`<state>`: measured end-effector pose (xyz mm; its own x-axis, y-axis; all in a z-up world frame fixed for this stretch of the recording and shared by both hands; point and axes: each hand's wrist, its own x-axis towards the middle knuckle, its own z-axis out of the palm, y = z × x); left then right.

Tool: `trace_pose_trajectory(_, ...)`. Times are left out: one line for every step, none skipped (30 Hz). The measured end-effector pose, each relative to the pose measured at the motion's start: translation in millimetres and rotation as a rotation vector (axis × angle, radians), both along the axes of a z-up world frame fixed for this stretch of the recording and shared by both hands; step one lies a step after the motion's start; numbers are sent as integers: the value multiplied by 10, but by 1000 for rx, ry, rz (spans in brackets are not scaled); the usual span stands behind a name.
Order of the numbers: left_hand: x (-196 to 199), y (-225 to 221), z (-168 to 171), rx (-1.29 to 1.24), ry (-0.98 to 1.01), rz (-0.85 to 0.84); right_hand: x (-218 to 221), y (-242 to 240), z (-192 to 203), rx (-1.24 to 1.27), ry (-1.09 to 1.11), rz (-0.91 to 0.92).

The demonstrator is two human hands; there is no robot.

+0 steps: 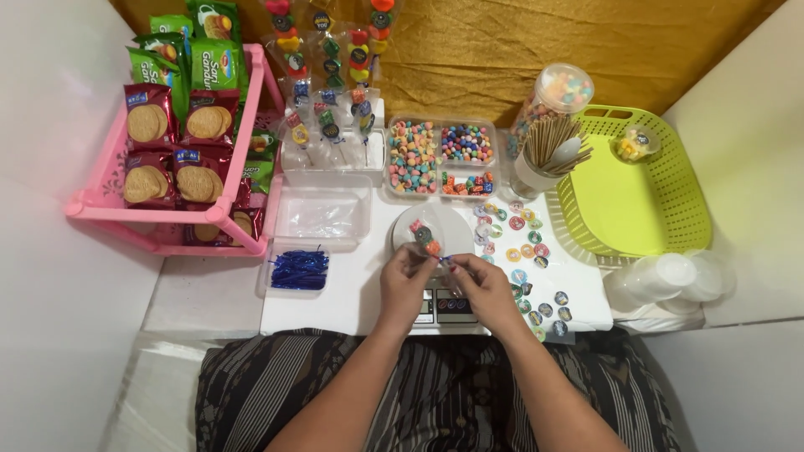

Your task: Manually filling small plastic tubes with colorful candies and checking the weight on a digital scale.

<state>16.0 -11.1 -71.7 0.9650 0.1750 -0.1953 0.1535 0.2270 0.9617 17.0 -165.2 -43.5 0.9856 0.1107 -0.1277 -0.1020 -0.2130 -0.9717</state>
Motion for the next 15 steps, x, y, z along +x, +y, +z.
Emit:
trace_pose_trajectory(-42,12,101,-1,1,3,-33,-4,31,-1,1,3)
trace_pose_trajectory(-54,35,212,20,1,35,-38,2,68,-34,2,44)
trace_pose_trajectory(-66,58,323,41,1,66,-43,8,105,-67,4,84)
trace_pose_trajectory(-71,84,402,40,1,70,-56,41,191,-68,4,88)
trace_pose_trajectory(-76,110,478,18,-26,100,-68,73,275,-110,24,92)
trace_pose_trajectory(-90,136,552,-2,-50,127,-95,105,355,-151,46,92)
trace_pose_trajectory(-96,155,511,-3,-47,128,-115,102,353,-151,49,93)
trace_pose_trajectory(-65,181,482,-3,-55,142,-98,106,362,-179,49,82)
trace_pose_trajectory(-35,207,454,-3,-64,156,-82,110,371,-207,50,71)
trace_pose_trajectory(-33,216,466,-3,-64,156,-60,89,370,-207,50,71)
trace_pose_trajectory(-32,227,478,-3,-69,154,-37,69,367,-254,20,51)
trace_pose_trajectory(-22,248,494,-3,-75,157,3,59,369,-299,-13,38)
trace_pose_trajectory(-56,229,539,-3,-76,163,5,56,400,-299,-16,43)
trace_pose_trajectory(-88,210,582,27,-64,123,7,53,430,-293,-31,-12)
trace_pose_trajectory(-116,188,624,57,-52,83,13,47,458,-287,-46,-66)
